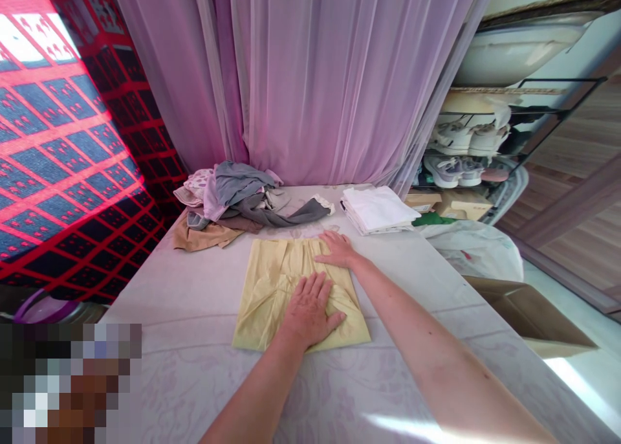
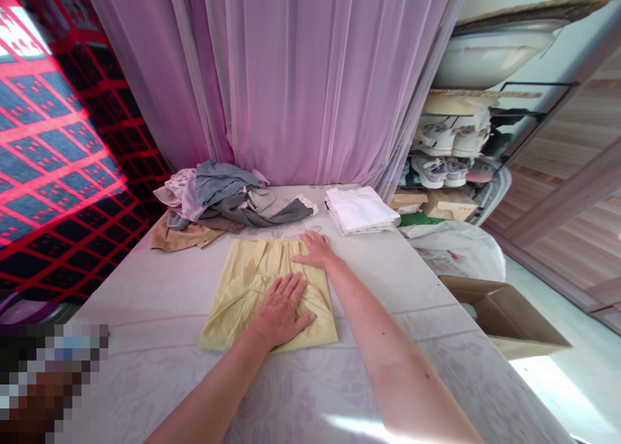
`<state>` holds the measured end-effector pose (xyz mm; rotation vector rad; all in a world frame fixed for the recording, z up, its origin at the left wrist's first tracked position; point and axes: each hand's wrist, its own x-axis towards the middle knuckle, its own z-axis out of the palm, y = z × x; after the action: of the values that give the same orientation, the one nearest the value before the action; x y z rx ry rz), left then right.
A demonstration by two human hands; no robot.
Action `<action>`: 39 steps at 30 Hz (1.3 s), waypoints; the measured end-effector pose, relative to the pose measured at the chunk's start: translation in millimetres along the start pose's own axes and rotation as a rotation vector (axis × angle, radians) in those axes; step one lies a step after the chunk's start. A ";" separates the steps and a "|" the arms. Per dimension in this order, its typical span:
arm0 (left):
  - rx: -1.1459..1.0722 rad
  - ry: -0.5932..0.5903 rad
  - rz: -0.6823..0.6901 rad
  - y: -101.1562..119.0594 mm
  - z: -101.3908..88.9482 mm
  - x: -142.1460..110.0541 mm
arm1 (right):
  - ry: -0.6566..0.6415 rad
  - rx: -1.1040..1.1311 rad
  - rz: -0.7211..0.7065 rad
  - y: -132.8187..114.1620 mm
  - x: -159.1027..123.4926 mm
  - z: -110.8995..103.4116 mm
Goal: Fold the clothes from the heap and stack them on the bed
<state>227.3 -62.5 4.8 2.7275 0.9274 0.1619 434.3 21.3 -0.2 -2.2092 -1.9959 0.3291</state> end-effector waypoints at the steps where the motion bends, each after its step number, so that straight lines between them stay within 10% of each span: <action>1: 0.006 0.000 0.000 -0.1 0.6 0.2 | 0.021 -0.007 0.008 -0.7 0.5 1.5; 13: 0.022 0.005 0.000 0.1 -0.3 -0.1 | 0.194 0.028 0.256 -18.1 25.6 9.0; 24: -0.106 -0.039 0.018 -1.5 -15.4 -0.2 | 0.245 -0.019 0.138 -47.8 -0.3 -19.3; 33: 0.125 0.209 -0.084 -76.7 -21.4 -47.0 | 0.164 0.049 0.031 -105.4 12.4 -22.7; 39: 0.183 0.201 -0.115 -83.5 -5.0 -56.5 | 0.163 0.062 0.098 -124.1 23.4 2.5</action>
<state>133.0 -32.3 -14.7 2.8527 1.2067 0.3515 316.5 57.7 27.3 -2.2231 -1.7750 0.2114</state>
